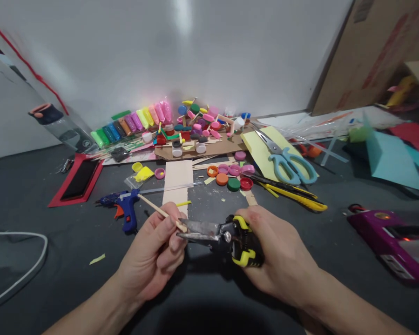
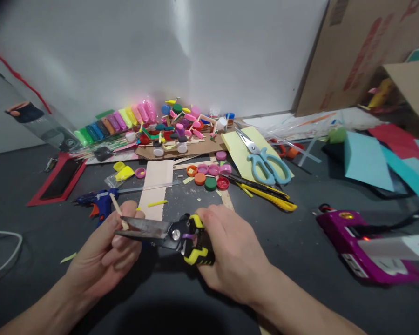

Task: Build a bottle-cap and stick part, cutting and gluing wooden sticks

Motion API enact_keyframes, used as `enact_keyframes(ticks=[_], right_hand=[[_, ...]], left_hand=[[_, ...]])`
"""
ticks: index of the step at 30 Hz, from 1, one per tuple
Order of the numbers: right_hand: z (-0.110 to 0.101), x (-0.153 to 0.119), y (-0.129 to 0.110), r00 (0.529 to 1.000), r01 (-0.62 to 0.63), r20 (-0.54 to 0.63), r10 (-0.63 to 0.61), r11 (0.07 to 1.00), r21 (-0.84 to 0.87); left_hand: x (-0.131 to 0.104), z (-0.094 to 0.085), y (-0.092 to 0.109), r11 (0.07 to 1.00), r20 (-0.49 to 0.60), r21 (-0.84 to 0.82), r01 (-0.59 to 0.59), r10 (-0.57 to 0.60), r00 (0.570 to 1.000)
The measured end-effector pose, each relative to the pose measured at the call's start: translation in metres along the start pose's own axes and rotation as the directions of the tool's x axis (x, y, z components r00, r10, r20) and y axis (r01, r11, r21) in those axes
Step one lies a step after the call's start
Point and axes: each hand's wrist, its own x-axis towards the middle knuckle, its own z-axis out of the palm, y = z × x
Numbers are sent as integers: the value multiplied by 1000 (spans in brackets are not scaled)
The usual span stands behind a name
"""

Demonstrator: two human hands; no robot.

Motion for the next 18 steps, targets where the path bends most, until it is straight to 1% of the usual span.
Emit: enact_keyframes(ticks=[5, 11, 16, 18], right_hand=[[-1, -1, -2, 1000, 0, 23, -1, 999, 48], [-2, -2, -2, 996, -25, 85, 15, 993, 113], [-2, -1, -4, 992, -24, 124, 10, 994, 108], [-2, -2, -4, 993, -11, 121, -1, 995, 100]], left_hand=[[0, -2, 1, 999, 31, -1, 39, -39, 999], [1, -5, 0, 997, 75, -23, 72, -71, 995], [-1, -1, 2, 996, 60, -30, 83, -81, 995], [-1, 0, 3, 995, 69, -41, 86, -83, 994]])
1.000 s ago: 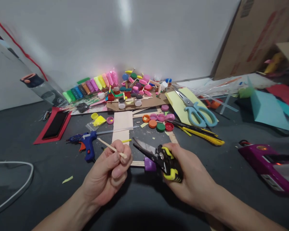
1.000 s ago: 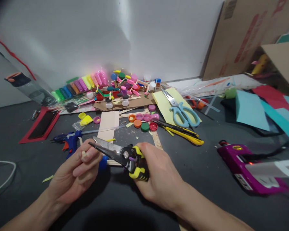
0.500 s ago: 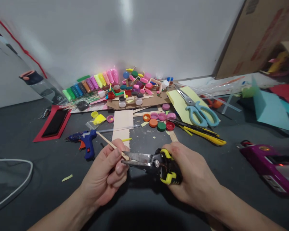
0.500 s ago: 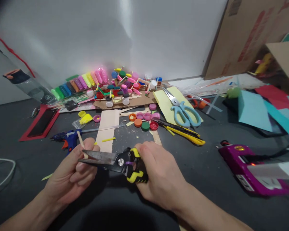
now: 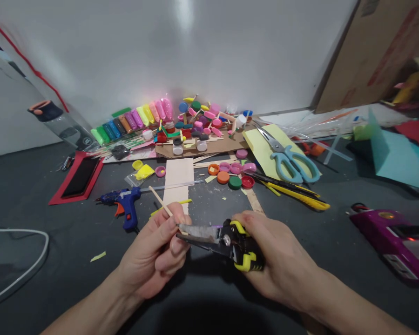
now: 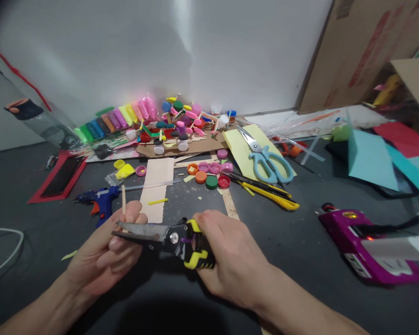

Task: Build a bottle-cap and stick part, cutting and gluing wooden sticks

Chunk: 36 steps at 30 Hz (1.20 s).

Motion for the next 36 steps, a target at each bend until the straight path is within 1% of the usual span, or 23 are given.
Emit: enact_keyframes(ticks=[3, 6, 9, 13, 16, 18, 20, 22, 24, 27, 29, 32, 36], right_hand=[[0, -1, 0, 999, 23, -30, -25, 999, -44], [0, -1, 0, 998, 37, -53, -42, 995, -94], [0, 0, 2, 995, 48, -78, -61, 986, -161], [0, -2, 6, 986, 64, -128, -105, 954, -294], [1, -4, 8, 984, 56, -144, -109, 943, -329], [0, -4, 8, 990, 3, -137, -44, 958, -287], [-1, -2, 7, 990, -97, -121, 72, 971, -218], [-3, 2, 8, 982, -183, -81, 168, 951, -249], [-7, 6, 12, 963, -267, -57, 263, 914, -306], [-13, 10, 21, 926, -355, -20, 376, 854, -380], [-17, 11, 27, 910, -372, 16, 414, 833, -410], [-21, 11, 32, 895, -367, 80, 438, 828, -424], [-24, 10, 34, 894, -351, 120, 432, 841, -412]], left_hand=[[0, 0, -1, 1000, 22, -13, 3, -3, 1000], [0, -1, -3, 1000, 6, -17, 2, -2, 1000], [0, 0, -5, 1000, -45, -22, 4, -5, 999], [-1, 2, -6, 998, -129, -63, 19, -27, 991], [0, 2, -5, 995, -179, -88, 44, -59, 982], [0, 2, -4, 996, -199, -73, 58, -72, 977], [1, 0, -3, 997, -219, -26, 70, -74, 973], [2, -4, -3, 997, -217, 32, 75, -67, 974], [3, -9, -2, 990, -219, 95, 102, -80, 973], [4, -14, -2, 980, -272, 174, 93, -43, 961], [3, -14, -2, 978, -299, 196, 76, -14, 954], [3, -10, -4, 977, -325, 202, 72, -2, 946], [3, -1, -7, 980, -320, 191, 55, 9, 947]])
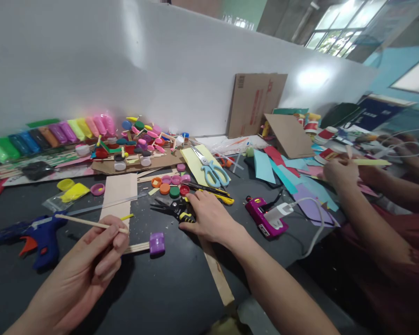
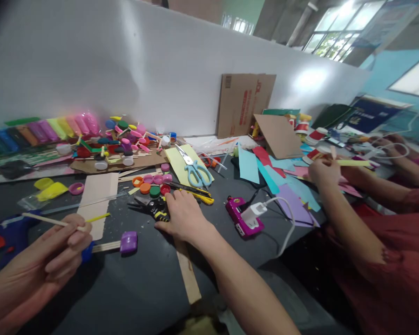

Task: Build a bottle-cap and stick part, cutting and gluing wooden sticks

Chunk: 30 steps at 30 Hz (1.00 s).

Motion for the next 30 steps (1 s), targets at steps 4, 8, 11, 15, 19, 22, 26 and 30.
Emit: enact_keyframes(ticks=[4, 8, 11, 15, 19, 22, 26, 30], right_hand=[[-7, -1, -2, 999, 20, -39, -18, 999, 50], [-24, -5, -18, 989, 79, -135, -56, 982, 173], [-34, -11, -40, 970, 223, -171, -175, 921, 319], [-34, -14, -65, 894, 449, -258, -367, 721, 528], [-28, -10, -74, 873, 487, -307, -379, 699, 523], [-27, -5, -74, 862, 505, -322, -391, 722, 473], [-32, 3, -64, 851, 489, -403, -336, 787, 377], [-37, 2, -55, 841, 491, -424, -337, 806, 332]], left_hand=[[-2, 6, 1, 1000, -8, -8, -15, 15, 1000], [-4, 8, 1, 996, -34, 18, -91, 92, 995], [-6, 9, -2, 989, 8, 56, -136, 136, 991], [-8, 9, -6, 992, 104, 80, -96, 88, 991], [-7, 8, -7, 993, 138, 90, -81, 68, 988], [-5, 7, -8, 988, 158, 134, -71, 50, 986], [-7, 3, -9, 935, 200, 351, -44, -29, 979], [-13, -10, -2, 549, 161, 689, -473, 521, 838]])
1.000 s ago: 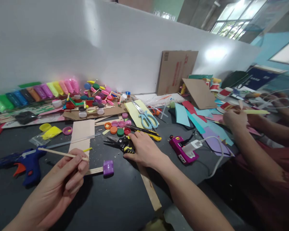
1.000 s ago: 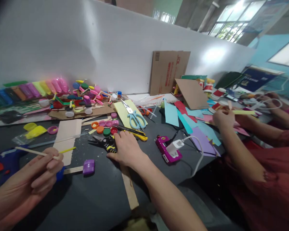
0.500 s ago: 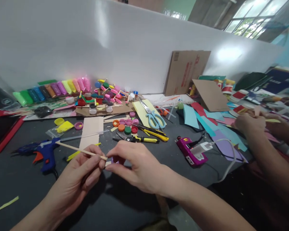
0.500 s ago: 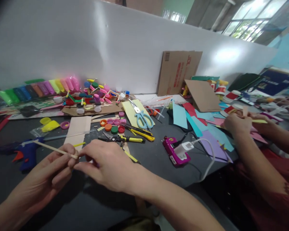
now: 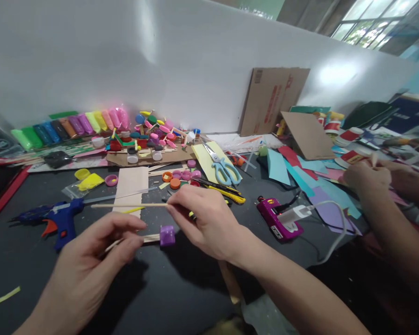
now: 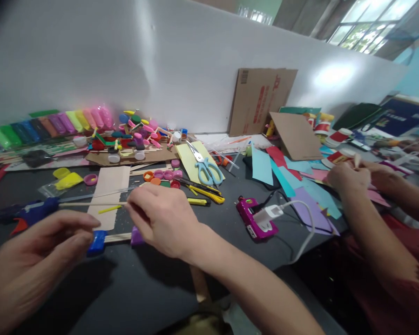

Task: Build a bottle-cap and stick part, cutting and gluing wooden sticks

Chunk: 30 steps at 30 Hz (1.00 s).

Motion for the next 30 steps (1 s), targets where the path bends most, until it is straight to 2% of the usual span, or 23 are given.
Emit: enact_keyframes(ticks=[1, 2, 3, 5, 7, 8, 9, 10, 11, 13, 15, 18, 24, 27, 30], right_hand=[[-1, -1, -2, 1000, 26, 15, -26, 1000, 11], [-1, -2, -5, 998, 60, 31, -61, 998, 30], [0, -3, -8, 994, 101, 43, -103, 993, 53], [1, -2, -13, 980, 180, 65, -187, 978, 109], [-3, 1, -9, 978, 180, 84, -192, 975, 131], [-6, 4, -2, 983, 141, 104, -152, 984, 110], [-12, 6, 10, 994, 27, 103, -28, 1000, 5], [-17, 8, 25, 986, -132, 74, 149, 972, -194], [-23, 8, 44, 942, -292, 29, 335, 859, -421], [-32, 7, 85, 886, -424, -76, 458, 731, -535], [-36, 1, 122, 849, -474, -110, 517, 652, -591], [-36, -10, 155, 816, -496, -107, 569, 592, -635], [-35, -15, 163, 811, -487, -76, 580, 598, -636], [-33, -12, 163, 800, -529, -122, 587, 595, -605], [-36, -11, 158, 798, -576, -212, 564, 611, -543]], left_hand=[[1, -5, -2, 963, -30, 190, -189, 198, 980], [3, -9, -3, 857, 34, 369, -360, 375, 926], [5, -12, -5, 727, 119, 485, -487, 497, 860], [10, -17, -6, 486, 295, 590, -645, 614, 732], [13, -19, -5, 321, 366, 651, -688, 661, 655], [14, -20, -4, 263, 365, 684, -680, 684, 632], [14, -21, -2, 209, 361, 714, -668, 707, 608], [15, -21, 0, 165, 354, 737, -656, 732, 582], [15, -22, 1, 153, 309, 757, -636, 773, 554], [15, -23, 4, 184, 272, 760, -623, 781, 562], [16, -24, 4, 223, 246, 738, -637, 790, 561], [17, -23, 3, 297, 218, 682, -669, 790, 573], [17, -19, -6, 454, 173, 585, -672, 739, 651], [18, -18, -8, 492, 158, 559, -667, 727, 669], [18, -18, -7, 491, 154, 569, -660, 725, 672]])
